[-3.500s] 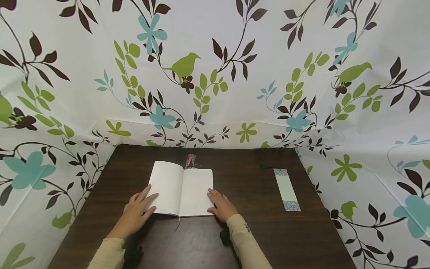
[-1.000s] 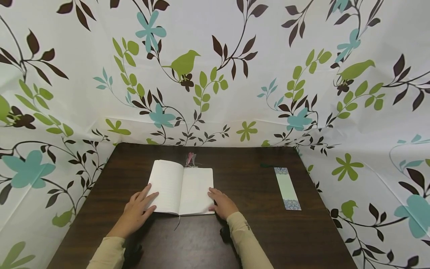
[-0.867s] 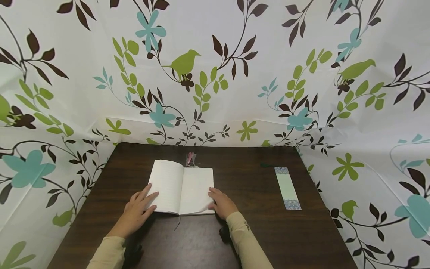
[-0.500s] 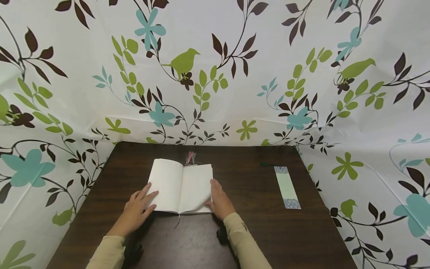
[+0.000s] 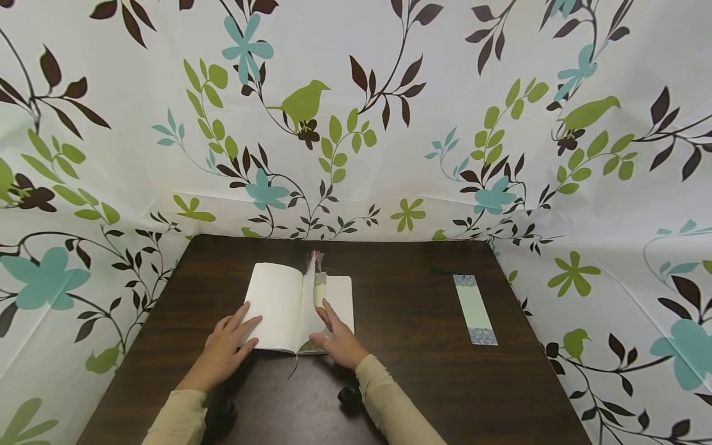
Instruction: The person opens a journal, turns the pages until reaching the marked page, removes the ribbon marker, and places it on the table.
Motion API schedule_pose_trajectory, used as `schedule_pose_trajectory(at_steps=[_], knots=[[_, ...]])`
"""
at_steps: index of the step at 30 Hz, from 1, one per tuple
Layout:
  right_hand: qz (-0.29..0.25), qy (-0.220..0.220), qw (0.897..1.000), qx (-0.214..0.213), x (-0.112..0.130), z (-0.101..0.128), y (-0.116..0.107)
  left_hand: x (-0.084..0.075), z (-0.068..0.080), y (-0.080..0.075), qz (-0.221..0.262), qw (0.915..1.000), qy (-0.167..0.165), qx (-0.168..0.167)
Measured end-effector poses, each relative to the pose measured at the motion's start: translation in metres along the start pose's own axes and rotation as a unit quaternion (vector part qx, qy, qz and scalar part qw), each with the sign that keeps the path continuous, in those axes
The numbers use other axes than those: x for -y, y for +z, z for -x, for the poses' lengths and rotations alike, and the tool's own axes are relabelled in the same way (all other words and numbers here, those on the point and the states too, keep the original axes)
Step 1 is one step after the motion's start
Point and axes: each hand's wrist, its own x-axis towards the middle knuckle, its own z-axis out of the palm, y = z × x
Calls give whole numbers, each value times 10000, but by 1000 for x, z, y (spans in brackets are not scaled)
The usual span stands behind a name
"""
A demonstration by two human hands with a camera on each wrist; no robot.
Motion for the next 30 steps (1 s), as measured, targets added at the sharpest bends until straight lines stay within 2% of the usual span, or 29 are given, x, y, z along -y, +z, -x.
schedule_pose_trajectory(at_steps=[3, 7, 11, 17, 22, 26, 30], knots=[[96, -88, 9995, 283, 6, -3, 7, 0, 1, 0, -9, 10000, 16, -42], [619, -382, 9964, 434, 10, -7, 16, 0, 1, 1, -21, 10000, 15, -68], [1181, -587, 9894, 616, 10, -8, 25, 0, 1, 2, -18, 10000, 7, -86], [1903, -633, 9754, 916, 8, -8, 36, -1, 2, 1, 99, 9998, 36, -146], [2442, -648, 9633, 904, 10, -7, 44, -2, 3, -1, 315, 9989, 170, -304], [2753, -664, 9556, 814, 9, -8, 46, -1, 2, -2, 627, 9974, 113, -335], [2993, -708, 9484, 773, 8, -9, 49, 0, 2, -1, 586, 9978, 55, -303]])
